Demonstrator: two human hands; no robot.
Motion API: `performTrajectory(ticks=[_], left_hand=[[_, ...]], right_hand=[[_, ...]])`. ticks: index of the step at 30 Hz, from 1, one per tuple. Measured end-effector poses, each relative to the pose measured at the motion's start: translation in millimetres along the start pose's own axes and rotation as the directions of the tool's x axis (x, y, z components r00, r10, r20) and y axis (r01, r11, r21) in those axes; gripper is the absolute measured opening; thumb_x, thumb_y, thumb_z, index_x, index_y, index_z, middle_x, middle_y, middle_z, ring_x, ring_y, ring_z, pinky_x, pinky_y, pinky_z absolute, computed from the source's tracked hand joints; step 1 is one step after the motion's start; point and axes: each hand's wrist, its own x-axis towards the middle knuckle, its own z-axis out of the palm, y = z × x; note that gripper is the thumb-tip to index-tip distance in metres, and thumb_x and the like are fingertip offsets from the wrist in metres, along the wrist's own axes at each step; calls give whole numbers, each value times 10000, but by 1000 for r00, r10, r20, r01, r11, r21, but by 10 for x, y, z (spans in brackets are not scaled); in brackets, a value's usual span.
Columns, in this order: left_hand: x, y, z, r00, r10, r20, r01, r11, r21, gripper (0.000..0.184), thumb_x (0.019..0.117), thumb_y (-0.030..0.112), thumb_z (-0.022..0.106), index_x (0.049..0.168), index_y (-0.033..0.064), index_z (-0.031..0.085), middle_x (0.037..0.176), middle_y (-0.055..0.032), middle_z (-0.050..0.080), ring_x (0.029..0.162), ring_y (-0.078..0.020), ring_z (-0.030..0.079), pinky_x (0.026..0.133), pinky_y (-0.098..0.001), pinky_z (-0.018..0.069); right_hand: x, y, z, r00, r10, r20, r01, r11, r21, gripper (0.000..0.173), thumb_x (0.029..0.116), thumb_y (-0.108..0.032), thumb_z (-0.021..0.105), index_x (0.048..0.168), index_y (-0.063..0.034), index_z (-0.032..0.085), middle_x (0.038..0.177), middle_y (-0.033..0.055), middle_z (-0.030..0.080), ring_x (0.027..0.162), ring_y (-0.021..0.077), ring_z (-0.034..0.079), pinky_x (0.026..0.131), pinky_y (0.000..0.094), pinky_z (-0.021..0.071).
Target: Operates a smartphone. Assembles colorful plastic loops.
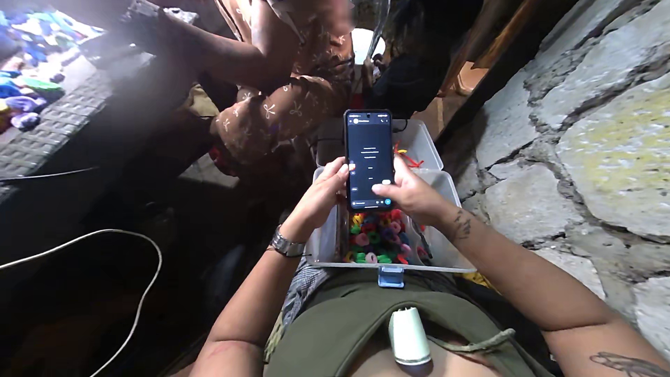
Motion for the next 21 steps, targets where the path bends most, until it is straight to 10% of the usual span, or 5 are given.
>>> performTrajectory(ticks=[2,4,10,21], left_hand=[[13,-32,2,996,73,-54,-69,994,84,371,1063,303,409,1369,154,555,1308,-49,513,963,-118,625,718,-274,564],[5,-55,0,972,208,-109,-187,966,177,394,1052,332,414,1373,172,576,1390,-58,464,1010,-118,598,724,-268,546],[-45,-100,-113,651,637,-412,-573,769,283,397,1040,241,389,1429,171,427,1401,55,491,1165,-55,549,948,-307,491],[25,-131,-129,713,644,-278,-590,765,257,362,1056,316,340,1214,180,636,1313,43,494,1160,-75,521,914,-270,485]], right_hand=[[10,-26,-36,998,68,15,-70,971,228,354,1096,-248,302,1432,-199,403,1144,37,681,982,145,693,804,328,591],[19,-52,-69,988,128,82,-150,911,385,473,1118,-402,185,1277,-161,560,1065,46,708,937,152,703,771,333,600],[-11,59,34,898,309,312,-408,850,333,321,1133,-254,215,1209,-142,507,1040,50,685,932,161,702,778,342,604],[40,162,410,764,613,201,-645,721,252,325,1134,-231,317,1437,-126,369,1142,114,609,953,212,681,782,370,591]])
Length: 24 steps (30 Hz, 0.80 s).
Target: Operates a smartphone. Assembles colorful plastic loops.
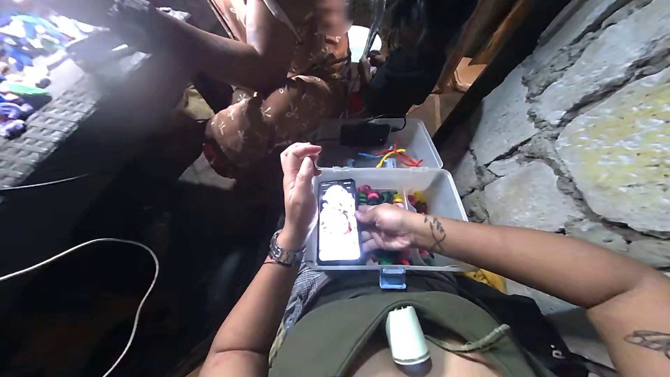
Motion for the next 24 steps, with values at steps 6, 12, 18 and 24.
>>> performTrajectory(ticks=[6,12,18,24], left_hand=[[-4,12,-14,998,5,60,-3,999,-38,368,1076,366,328,1182,195,636,1257,64,540,1105,-59,547,874,-238,492],[0,35,-6,995,-21,101,26,999,-45,383,1087,338,291,1193,193,630,1185,87,601,1051,-40,582,855,-223,499],[14,124,-10,985,-89,148,83,996,44,367,1080,294,291,1176,169,622,1159,78,604,1027,-26,580,857,-222,490],[300,561,130,913,-125,389,-4,949,315,293,1051,195,400,1183,55,621,1152,-76,589,929,-130,611,793,-318,538]], right_hand=[[100,42,-56,999,13,-35,-23,960,-280,321,1127,-340,352,1335,-106,425,825,59,574,656,153,635,601,284,559],[-88,-186,-75,999,-27,-30,-1,725,-688,472,1114,-402,386,1302,11,515,934,109,649,718,126,653,684,281,558],[-265,-347,-377,819,-572,46,137,118,-984,242,1063,-167,529,1080,-19,719,960,165,704,906,298,680,819,515,537],[-94,-316,-564,818,-560,-131,-118,59,-991,276,1036,-295,582,1099,-61,713,994,163,710,967,361,687,812,599,533]])
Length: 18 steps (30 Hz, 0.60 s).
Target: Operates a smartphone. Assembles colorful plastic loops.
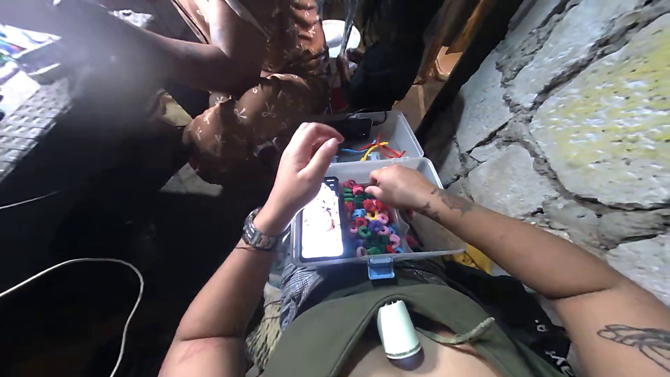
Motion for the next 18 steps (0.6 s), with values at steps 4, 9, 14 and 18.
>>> performTrajectory(ticks=[4,9,14,18], left_hand=[[196,182,53,994,104,-12,-104,994,33,231,1043,118,428,1126,32,625,1001,-70,599,779,-103,565,668,-240,479],[268,139,213,991,92,-100,-95,995,-33,232,1048,138,429,1130,46,626,990,-69,582,757,-106,570,654,-242,488],[268,16,322,998,46,-51,-46,999,-14,234,1047,146,443,1139,41,631,1024,-81,587,701,-105,543,591,-233,460],[268,-35,334,998,51,-24,-51,999,-13,220,1040,130,457,1124,43,641,1026,-70,579,716,-87,536,599,-211,454]], right_hand=[[-77,106,-143,960,-36,-279,82,985,151,201,1035,-138,541,1069,-57,721,917,178,710,841,363,698,714,592,551],[-42,292,-120,833,-415,-366,382,910,-162,232,850,19,727,1010,-144,769,1088,131,668,1006,353,650,789,546,568],[118,379,-43,854,-511,-95,398,760,-514,177,814,-51,809,940,-173,784,1592,132,418,1418,473,387,1059,645,395],[173,478,-193,783,-575,-238,484,803,-348,58,818,-99,809,805,-103,753,1325,117,654,1350,420,489,1061,666,393]])
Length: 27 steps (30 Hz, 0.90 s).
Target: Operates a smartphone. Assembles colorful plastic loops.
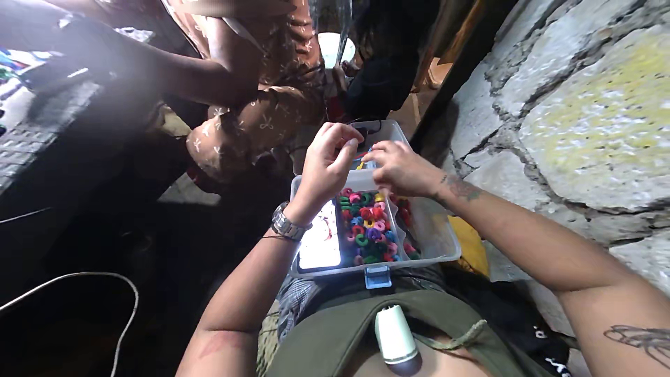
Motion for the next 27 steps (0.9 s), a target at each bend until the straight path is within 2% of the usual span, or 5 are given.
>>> performTrajectory(ticks=[6,14,18,22,27], left_hand=[[-22,-41,34,998,-47,47,49,998,-32,230,1055,135,444,1123,25,635,970,-77,600,738,-98,564,646,-238,482],[62,-256,303,877,-204,436,-15,894,449,224,1016,77,541,1153,54,716,1054,-139,708,931,-281,699,847,-505,578],[10,-275,471,611,-498,616,-78,736,672,383,1071,156,446,1422,156,601,1300,-211,637,1207,-408,618,981,-619,493],[-10,-267,498,619,-512,596,-67,721,689,317,1010,61,529,1308,74,636,1261,-226,627,1164,-418,626,937,-612,515],[39,-224,387,728,-384,568,-54,794,605,232,1024,154,555,1189,29,659,1152,-207,660,1061,-386,665,885,-595,530]], right_hand=[[-416,378,-731,913,287,-291,-256,957,139,128,919,-158,703,912,-52,774,1221,173,680,1193,408,599,990,655,448],[-700,536,-883,412,889,-201,-908,420,-5,222,985,-107,595,1093,67,681,1285,341,572,1075,566,611,791,745,487],[-549,338,-956,482,830,-279,-839,530,126,438,1027,-332,614,855,68,665,932,313,663,948,501,653,756,663,482],[-424,255,-811,718,683,-135,-586,697,412,492,935,-213,765,1368,-30,617,1322,222,616,1055,361,683,894,543,568],[-242,-252,-613,853,522,-20,-364,621,694,222,1038,-165,586,1171,-30,702,1058,103,717,881,156,690,833,358,576]])
